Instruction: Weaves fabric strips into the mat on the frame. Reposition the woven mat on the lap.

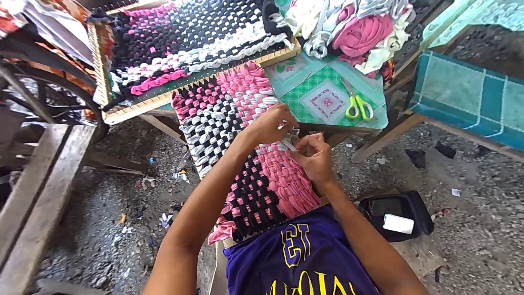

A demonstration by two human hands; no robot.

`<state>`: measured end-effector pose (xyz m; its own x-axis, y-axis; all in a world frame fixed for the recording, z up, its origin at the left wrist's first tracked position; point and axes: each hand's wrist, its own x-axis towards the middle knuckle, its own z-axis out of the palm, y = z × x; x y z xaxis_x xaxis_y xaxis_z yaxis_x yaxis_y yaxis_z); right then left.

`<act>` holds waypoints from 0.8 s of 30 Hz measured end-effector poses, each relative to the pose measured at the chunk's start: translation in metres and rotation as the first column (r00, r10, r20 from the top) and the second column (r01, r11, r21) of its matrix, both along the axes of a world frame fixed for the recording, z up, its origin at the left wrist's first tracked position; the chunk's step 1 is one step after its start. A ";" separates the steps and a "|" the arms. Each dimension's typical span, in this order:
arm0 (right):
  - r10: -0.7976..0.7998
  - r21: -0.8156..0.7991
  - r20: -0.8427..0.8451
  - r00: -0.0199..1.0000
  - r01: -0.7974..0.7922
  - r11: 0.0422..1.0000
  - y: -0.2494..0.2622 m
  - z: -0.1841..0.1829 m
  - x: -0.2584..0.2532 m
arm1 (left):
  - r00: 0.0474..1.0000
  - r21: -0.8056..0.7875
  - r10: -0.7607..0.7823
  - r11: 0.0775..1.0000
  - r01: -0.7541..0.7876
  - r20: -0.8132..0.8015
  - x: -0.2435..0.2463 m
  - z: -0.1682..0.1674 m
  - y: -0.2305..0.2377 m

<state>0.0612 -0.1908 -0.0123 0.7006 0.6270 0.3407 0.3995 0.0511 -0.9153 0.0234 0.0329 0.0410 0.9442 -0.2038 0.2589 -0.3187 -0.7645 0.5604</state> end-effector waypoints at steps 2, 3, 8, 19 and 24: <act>-0.035 0.007 0.031 0.999 0.035 0.999 -0.002 0.000 0.000 | 0.998 0.114 0.031 0.993 -0.024 -0.063 0.013 0.000 -0.008; -0.043 0.008 0.042 0.998 0.043 0.999 -0.001 0.000 0.000 | 0.995 0.178 0.026 0.984 -0.008 -0.099 0.019 -0.001 -0.010; -0.059 -0.016 -0.042 0.997 0.058 0.998 -0.001 0.002 0.000 | 0.985 0.390 -0.047 0.914 0.110 -0.167 0.038 0.003 -0.015; -0.072 0.005 -0.128 0.989 0.073 0.997 -0.002 -0.001 0.002 | 0.964 0.600 -0.125 0.761 0.246 -0.236 0.051 0.029 -0.029; -0.064 0.054 -0.214 0.975 0.078 0.996 0.004 -0.007 0.009 | 0.979 0.487 -0.097 0.856 0.173 -0.178 0.045 0.033 -0.025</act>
<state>0.0705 -0.1865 -0.0195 0.8030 0.5554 0.2161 0.2013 0.0887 -0.9755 0.0685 0.0074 0.0740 0.9166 -0.3971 -0.0459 -0.3852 -0.9081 0.1640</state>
